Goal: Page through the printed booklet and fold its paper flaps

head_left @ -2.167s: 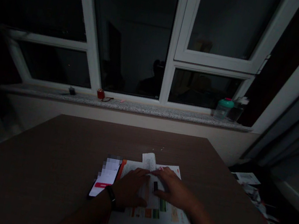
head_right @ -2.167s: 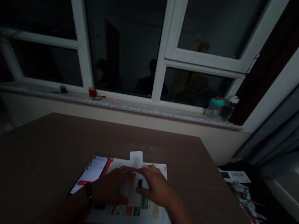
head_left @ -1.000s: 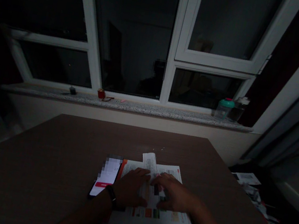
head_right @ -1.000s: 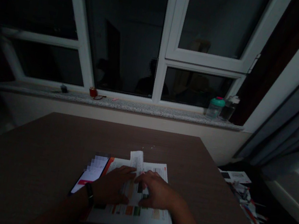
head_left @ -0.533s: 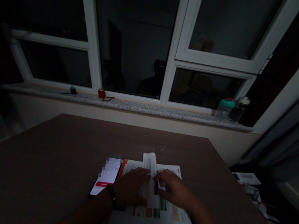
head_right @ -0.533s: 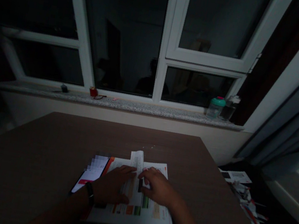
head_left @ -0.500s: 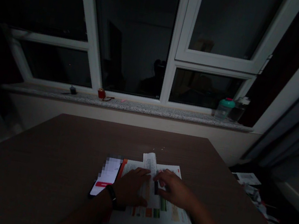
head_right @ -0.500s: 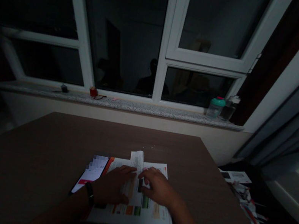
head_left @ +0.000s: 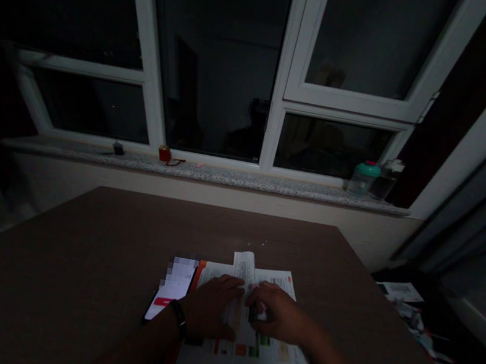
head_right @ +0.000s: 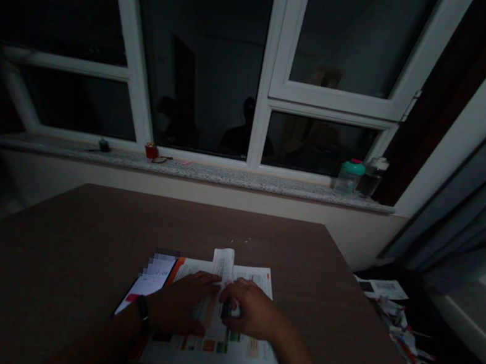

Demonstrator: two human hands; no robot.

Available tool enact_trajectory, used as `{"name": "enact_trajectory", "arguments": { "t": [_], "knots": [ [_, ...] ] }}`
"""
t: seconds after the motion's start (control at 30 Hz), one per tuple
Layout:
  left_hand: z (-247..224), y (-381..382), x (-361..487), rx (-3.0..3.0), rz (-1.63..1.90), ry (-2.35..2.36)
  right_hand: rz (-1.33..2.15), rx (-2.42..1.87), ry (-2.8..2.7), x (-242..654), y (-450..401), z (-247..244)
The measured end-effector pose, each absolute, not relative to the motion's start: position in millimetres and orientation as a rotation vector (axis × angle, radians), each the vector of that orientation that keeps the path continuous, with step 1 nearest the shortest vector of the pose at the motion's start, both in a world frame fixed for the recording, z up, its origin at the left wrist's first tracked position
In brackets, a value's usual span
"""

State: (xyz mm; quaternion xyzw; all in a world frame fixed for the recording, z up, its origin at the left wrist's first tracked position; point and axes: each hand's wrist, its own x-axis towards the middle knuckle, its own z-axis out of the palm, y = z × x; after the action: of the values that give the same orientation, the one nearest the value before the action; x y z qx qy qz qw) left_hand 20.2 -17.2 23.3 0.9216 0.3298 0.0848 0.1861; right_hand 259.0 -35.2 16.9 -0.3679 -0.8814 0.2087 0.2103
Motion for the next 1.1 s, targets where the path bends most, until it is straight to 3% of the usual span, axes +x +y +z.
{"name": "enact_trajectory", "arguments": {
  "t": [0.77, 1.1],
  "knots": [
    [25, -19, 22, 2.561, 0.221, 0.968, 0.490, -1.309, -2.189, 256, -13, -8],
    [23, -18, 21, 2.571, 0.231, 0.964, 0.564, -1.120, -2.345, 262, -24, 5]
  ]
}}
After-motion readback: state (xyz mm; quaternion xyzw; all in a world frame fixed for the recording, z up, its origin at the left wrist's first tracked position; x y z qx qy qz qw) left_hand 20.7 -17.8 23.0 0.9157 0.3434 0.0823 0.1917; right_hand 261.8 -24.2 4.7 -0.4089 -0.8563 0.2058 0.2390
